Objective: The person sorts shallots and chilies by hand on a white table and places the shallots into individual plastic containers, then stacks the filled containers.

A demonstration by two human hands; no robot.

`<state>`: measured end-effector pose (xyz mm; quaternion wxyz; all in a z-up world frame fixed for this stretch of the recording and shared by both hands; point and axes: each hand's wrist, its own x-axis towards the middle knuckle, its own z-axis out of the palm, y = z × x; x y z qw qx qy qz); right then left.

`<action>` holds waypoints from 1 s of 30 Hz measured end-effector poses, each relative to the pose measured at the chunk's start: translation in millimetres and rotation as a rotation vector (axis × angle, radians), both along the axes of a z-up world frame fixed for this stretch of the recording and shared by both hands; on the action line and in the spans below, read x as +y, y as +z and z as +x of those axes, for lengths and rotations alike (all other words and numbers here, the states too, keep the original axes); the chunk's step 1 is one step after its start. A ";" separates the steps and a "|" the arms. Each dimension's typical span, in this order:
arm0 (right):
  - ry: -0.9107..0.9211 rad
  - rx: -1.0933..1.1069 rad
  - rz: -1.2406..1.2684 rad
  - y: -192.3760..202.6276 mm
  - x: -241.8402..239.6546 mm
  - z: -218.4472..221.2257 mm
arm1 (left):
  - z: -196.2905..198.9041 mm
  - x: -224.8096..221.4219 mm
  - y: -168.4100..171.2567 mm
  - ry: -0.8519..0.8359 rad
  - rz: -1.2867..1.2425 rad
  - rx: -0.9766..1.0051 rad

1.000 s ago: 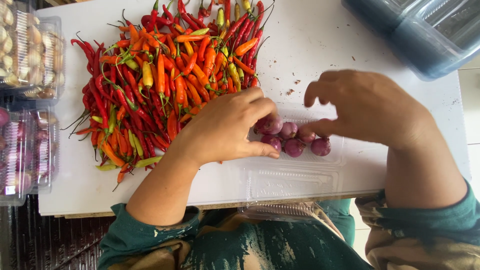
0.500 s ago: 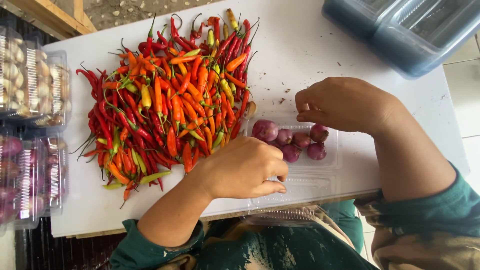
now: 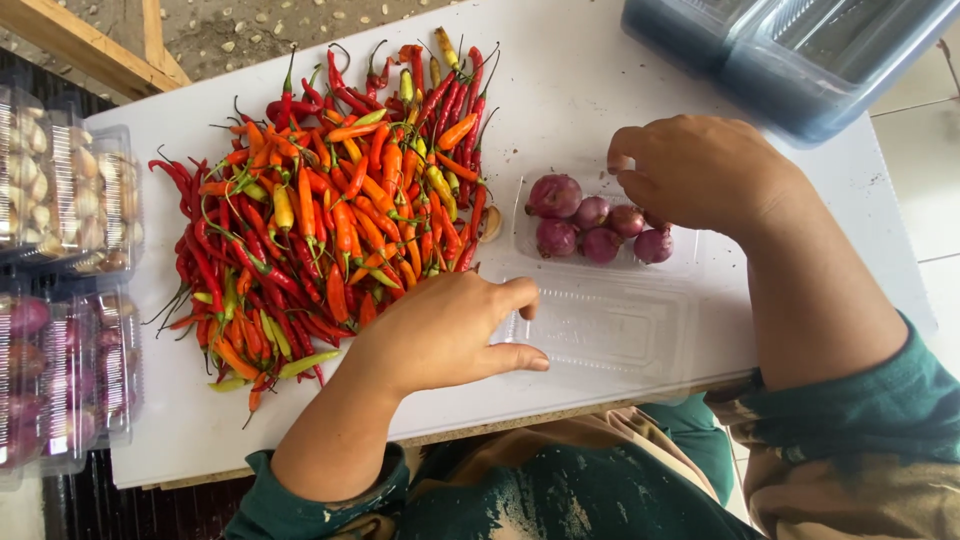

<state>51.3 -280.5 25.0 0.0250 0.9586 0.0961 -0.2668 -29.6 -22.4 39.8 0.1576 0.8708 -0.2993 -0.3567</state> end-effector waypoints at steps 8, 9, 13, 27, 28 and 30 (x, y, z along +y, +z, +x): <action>0.030 -0.001 0.077 -4.8 -6.1 5.0 | -2.6 0.5 1.2 0.048 -0.007 0.034; 0.037 -0.002 0.091 -6.0 -6.6 5.4 | -2.8 1.5 0.3 0.036 -0.039 0.043; 0.019 0.026 0.088 -1.5 -5.8 5.9 | 2.0 1.4 5.1 0.031 -0.091 0.105; -0.341 0.267 0.726 16.6 -31.0 16.4 | 9.0 5.3 14.1 0.557 -0.624 0.136; -0.341 0.265 0.724 14.7 -37.2 18.4 | 9.5 4.7 13.8 0.556 -0.626 0.135; -0.338 0.352 0.779 11.0 -49.0 22.5 | 10.1 4.0 13.3 0.468 -0.495 0.070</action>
